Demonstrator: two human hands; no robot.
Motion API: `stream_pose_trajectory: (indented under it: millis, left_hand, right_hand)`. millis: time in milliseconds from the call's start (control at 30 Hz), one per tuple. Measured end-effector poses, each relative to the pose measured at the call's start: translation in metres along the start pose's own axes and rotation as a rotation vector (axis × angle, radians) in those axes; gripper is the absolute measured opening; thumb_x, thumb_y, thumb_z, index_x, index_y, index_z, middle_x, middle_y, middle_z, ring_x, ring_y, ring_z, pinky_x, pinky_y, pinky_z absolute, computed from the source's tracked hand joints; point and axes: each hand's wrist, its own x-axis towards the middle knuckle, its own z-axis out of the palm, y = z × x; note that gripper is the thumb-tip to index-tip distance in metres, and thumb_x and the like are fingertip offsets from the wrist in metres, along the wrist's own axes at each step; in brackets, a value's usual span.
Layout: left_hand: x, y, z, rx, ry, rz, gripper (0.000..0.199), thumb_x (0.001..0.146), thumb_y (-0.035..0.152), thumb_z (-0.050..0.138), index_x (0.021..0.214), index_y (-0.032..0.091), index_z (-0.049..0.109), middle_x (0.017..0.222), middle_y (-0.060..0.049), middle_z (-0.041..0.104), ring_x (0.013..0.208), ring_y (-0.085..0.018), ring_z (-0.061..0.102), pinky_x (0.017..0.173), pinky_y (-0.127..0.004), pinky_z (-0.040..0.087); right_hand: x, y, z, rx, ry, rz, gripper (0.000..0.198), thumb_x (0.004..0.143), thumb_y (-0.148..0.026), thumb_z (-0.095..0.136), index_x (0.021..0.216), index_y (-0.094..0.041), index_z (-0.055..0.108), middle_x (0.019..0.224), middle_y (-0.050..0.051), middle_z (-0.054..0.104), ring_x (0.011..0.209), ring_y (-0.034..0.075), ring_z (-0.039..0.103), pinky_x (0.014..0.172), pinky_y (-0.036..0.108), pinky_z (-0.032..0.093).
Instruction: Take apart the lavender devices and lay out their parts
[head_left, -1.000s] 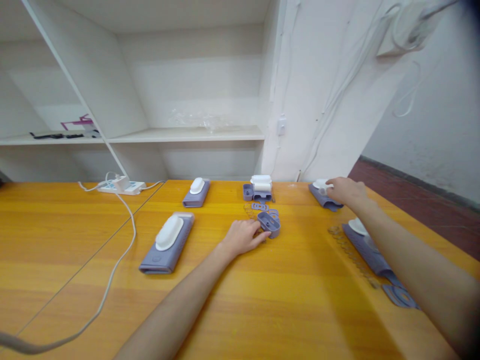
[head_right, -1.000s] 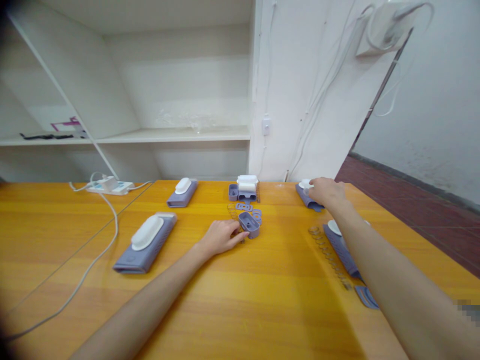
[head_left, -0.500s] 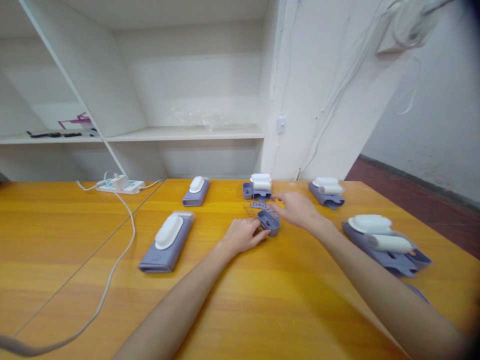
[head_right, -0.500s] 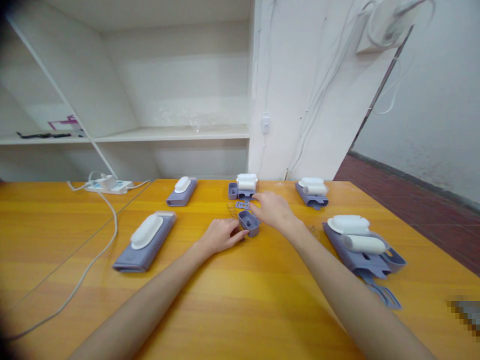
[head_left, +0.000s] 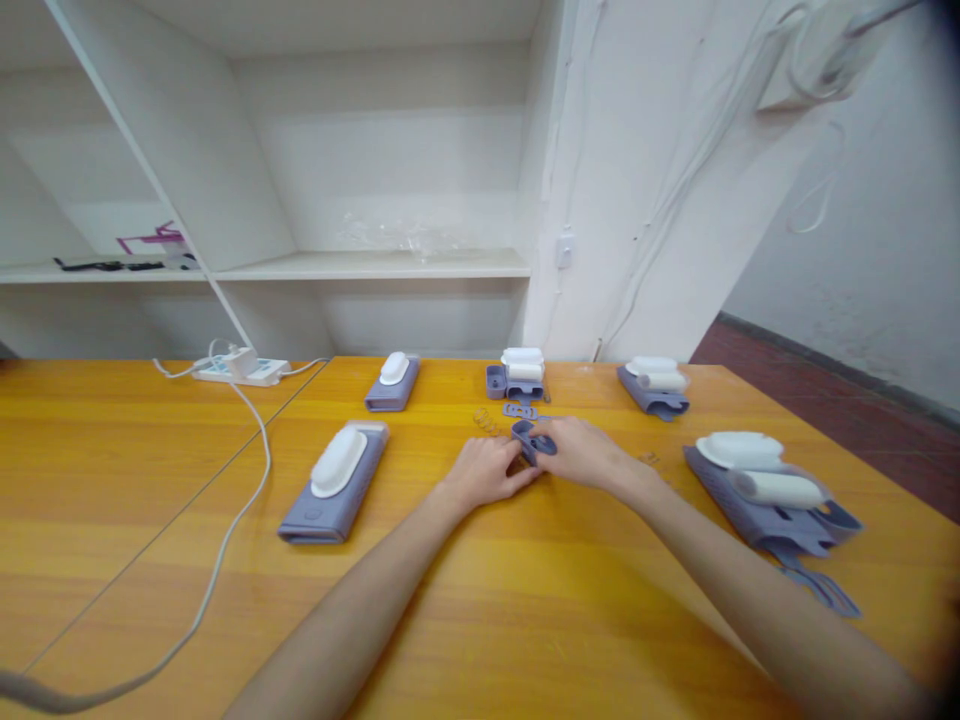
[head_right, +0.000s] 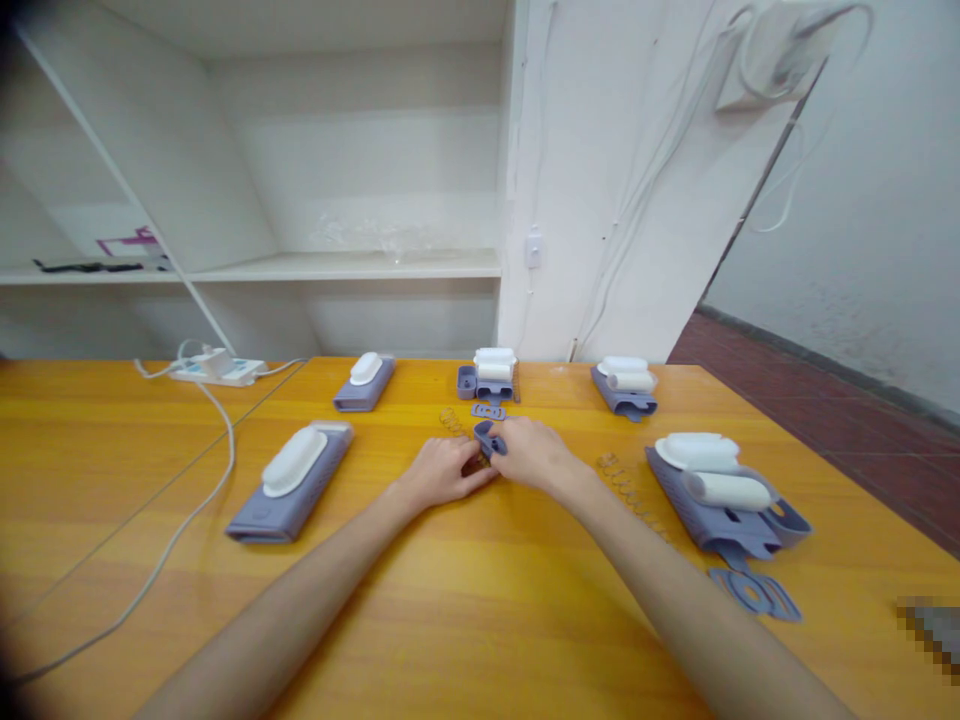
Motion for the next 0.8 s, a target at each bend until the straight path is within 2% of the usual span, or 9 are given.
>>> stream_pose_trajectory:
  millis: [133, 267, 367, 433, 533, 633, 667, 700, 800]
  left_hand:
    - [0.0, 0.0, 0.001, 0.012, -0.028, -0.012, 0.042, 0.087, 0.056, 0.037, 0.079, 0.019, 0.056, 0.083, -0.006, 0.066, 0.073, -0.018, 0.061, 0.061, -0.027, 0.039]
    - [0.0, -0.001, 0.001, 0.029, -0.029, -0.017, 0.044, 0.087, 0.056, 0.036, 0.077, 0.019, 0.055, 0.083, -0.005, 0.066, 0.073, -0.019, 0.06, 0.06, -0.027, 0.038]
    - [0.0, 0.0, 0.0, 0.028, -0.031, -0.019, 0.044, 0.088, 0.057, 0.034, 0.077, 0.019, 0.055, 0.084, -0.005, 0.066, 0.073, -0.018, 0.06, 0.059, -0.027, 0.037]
    - [0.0, 0.0, 0.0, 0.025, -0.038, -0.025, 0.045, 0.088, 0.057, 0.033, 0.077, 0.019, 0.054, 0.083, -0.005, 0.066, 0.073, -0.018, 0.06, 0.059, -0.026, 0.037]
    - [0.0, 0.0, 0.0, 0.02, -0.048, -0.033, 0.046, 0.088, 0.058, 0.032, 0.076, 0.019, 0.054, 0.083, -0.005, 0.066, 0.073, -0.018, 0.06, 0.059, -0.026, 0.036]
    - [0.001, 0.0, -0.001, 0.012, -0.055, -0.045, 0.045, 0.088, 0.057, 0.033, 0.077, 0.019, 0.054, 0.085, -0.005, 0.066, 0.074, -0.018, 0.06, 0.06, -0.026, 0.037]
    - [0.001, 0.001, -0.001, 0.009, -0.057, -0.049, 0.045, 0.088, 0.057, 0.033, 0.077, 0.019, 0.054, 0.085, -0.005, 0.066, 0.075, -0.018, 0.061, 0.061, -0.026, 0.037]
    - [0.001, 0.001, -0.002, 0.007, -0.059, -0.051, 0.045, 0.088, 0.057, 0.033, 0.077, 0.019, 0.054, 0.085, -0.005, 0.066, 0.075, -0.018, 0.061, 0.061, -0.026, 0.038]
    - [0.001, 0.002, -0.002, 0.006, -0.059, -0.05, 0.045, 0.088, 0.057, 0.033, 0.077, 0.019, 0.055, 0.084, -0.005, 0.066, 0.075, -0.018, 0.061, 0.062, -0.026, 0.038]
  right_hand:
    - [0.001, 0.012, -0.008, 0.032, 0.137, -0.015, 0.02, 0.082, -0.033, 0.05, 0.082, -0.023, 0.067, 0.081, 0.003, 0.069, 0.072, 0.019, 0.062, 0.061, 0.025, 0.04]
    - [0.004, 0.033, -0.022, 0.02, 0.277, 0.053, 0.021, 0.083, -0.035, 0.05, 0.091, -0.026, 0.067, 0.093, 0.004, 0.068, 0.086, 0.021, 0.063, 0.073, 0.029, 0.044]
    - [0.007, 0.058, -0.031, 0.025, 0.51, 0.124, 0.021, 0.081, -0.034, 0.053, 0.096, -0.028, 0.066, 0.104, 0.002, 0.066, 0.094, 0.021, 0.061, 0.08, 0.029, 0.045]
    - [0.009, 0.079, -0.036, 0.013, 0.691, 0.191, 0.021, 0.081, -0.032, 0.054, 0.095, -0.024, 0.067, 0.103, 0.003, 0.066, 0.094, 0.019, 0.061, 0.082, 0.028, 0.044]
    - [0.01, 0.115, -0.046, -0.054, 0.919, 0.368, 0.022, 0.079, -0.034, 0.056, 0.095, -0.023, 0.068, 0.106, 0.004, 0.065, 0.096, 0.018, 0.059, 0.083, 0.027, 0.043]
    - [0.005, 0.155, -0.057, -0.064, 0.978, 0.528, 0.029, 0.08, -0.033, 0.052, 0.099, -0.018, 0.068, 0.108, 0.013, 0.063, 0.095, 0.024, 0.058, 0.079, 0.033, 0.042]
    - [0.003, 0.169, -0.059, -0.07, 0.966, 0.631, 0.03, 0.08, -0.034, 0.052, 0.101, -0.019, 0.068, 0.108, 0.014, 0.064, 0.094, 0.024, 0.058, 0.075, 0.033, 0.041]
    - [0.0, 0.182, -0.061, -0.067, 0.932, 0.73, 0.032, 0.079, -0.035, 0.052, 0.103, -0.021, 0.068, 0.106, 0.015, 0.064, 0.092, 0.025, 0.058, 0.071, 0.034, 0.04]
    - [-0.009, 0.222, -0.06, 0.0, 0.71, 0.938, 0.034, 0.077, -0.035, 0.056, 0.106, -0.023, 0.068, 0.102, 0.021, 0.064, 0.089, 0.028, 0.058, 0.061, 0.037, 0.034]
